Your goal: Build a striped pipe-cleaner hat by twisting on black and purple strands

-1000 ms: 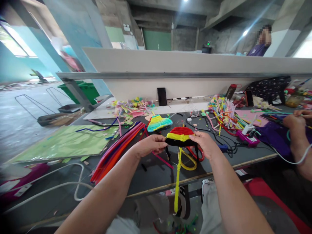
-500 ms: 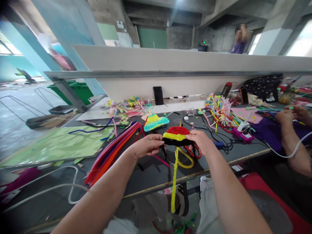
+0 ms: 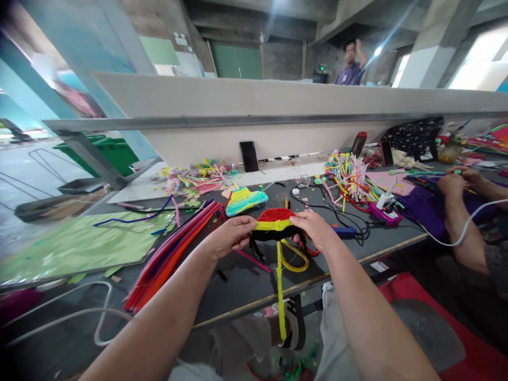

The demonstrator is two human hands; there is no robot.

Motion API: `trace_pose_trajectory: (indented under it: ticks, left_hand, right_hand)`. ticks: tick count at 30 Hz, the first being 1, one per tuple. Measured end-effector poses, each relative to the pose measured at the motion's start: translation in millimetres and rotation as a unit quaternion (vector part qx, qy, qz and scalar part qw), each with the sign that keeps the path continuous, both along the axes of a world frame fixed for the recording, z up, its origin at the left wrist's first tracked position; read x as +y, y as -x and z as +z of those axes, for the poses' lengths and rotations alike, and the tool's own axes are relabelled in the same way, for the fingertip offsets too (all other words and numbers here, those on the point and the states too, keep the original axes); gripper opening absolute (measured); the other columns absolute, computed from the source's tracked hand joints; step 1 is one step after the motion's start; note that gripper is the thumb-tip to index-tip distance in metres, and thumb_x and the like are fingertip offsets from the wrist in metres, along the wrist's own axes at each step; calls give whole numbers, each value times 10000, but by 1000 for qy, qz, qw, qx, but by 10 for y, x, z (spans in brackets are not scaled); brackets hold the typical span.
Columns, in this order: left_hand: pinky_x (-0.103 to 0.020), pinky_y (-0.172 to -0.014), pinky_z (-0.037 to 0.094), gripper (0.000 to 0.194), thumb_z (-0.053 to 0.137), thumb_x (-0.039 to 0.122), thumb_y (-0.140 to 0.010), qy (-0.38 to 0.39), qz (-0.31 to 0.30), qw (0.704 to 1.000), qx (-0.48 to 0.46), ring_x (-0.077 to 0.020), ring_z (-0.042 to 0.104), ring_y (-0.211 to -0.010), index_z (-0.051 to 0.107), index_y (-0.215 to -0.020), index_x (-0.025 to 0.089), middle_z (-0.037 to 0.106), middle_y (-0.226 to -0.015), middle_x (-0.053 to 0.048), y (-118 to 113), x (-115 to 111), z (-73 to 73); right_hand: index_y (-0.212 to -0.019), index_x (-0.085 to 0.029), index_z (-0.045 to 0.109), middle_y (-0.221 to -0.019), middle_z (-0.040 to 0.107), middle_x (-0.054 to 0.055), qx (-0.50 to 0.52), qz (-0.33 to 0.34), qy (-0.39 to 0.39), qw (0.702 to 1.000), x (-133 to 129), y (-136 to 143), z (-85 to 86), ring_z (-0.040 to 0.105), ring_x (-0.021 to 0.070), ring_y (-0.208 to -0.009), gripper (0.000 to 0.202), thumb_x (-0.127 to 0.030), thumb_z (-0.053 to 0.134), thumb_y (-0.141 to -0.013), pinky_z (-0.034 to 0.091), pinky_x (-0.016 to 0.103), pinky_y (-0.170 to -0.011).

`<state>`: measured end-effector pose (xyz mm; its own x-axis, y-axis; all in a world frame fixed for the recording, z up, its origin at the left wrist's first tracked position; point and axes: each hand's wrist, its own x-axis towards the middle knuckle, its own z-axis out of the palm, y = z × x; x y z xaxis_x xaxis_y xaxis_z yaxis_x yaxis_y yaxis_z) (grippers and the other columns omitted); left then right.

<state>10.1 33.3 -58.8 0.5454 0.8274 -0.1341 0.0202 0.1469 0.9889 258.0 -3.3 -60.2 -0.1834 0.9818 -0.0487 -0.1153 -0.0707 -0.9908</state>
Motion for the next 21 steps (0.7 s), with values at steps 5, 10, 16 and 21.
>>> trace_pose_trajectory:
  ticks: [5,10,16,21]
  left_hand:
    - [-134,-293,179,342,672,462,-731,-14,43,999,0,-36,346,-315,499,-731,167,400,-420,79,57,78,-49]
    - [-134,-296,169,351,688,455,-715,-19,51,998,-10,-28,341,-312,492,-711,164,382,-427,85,68,109,-79]
    - [-127,-297,187,357,697,458,-706,-4,24,1000,-16,-23,361,-332,507,-765,161,381,-482,91,84,89,-48]
    - [-123,-296,185,347,718,422,-690,-4,3,1000,-9,-22,382,-345,514,-776,155,397,-517,86,104,99,-47]
  right_hand:
    - [-962,-176,691,-852,718,56,16,8,-16,1000,19,-43,-50,632,140,-599,374,-500,594,-802,513,273,-608]
    - [-912,-171,699,-836,719,42,9,-9,13,1000,60,-56,-122,657,153,-657,310,-429,687,-741,522,283,-674]
    - [-778,-172,702,-766,722,25,25,-62,33,997,101,12,-139,653,143,-613,183,-304,749,-659,504,244,-606]
    - [-768,-163,713,-764,725,42,49,-60,32,996,107,56,-124,650,147,-625,160,-269,740,-651,507,246,-607]
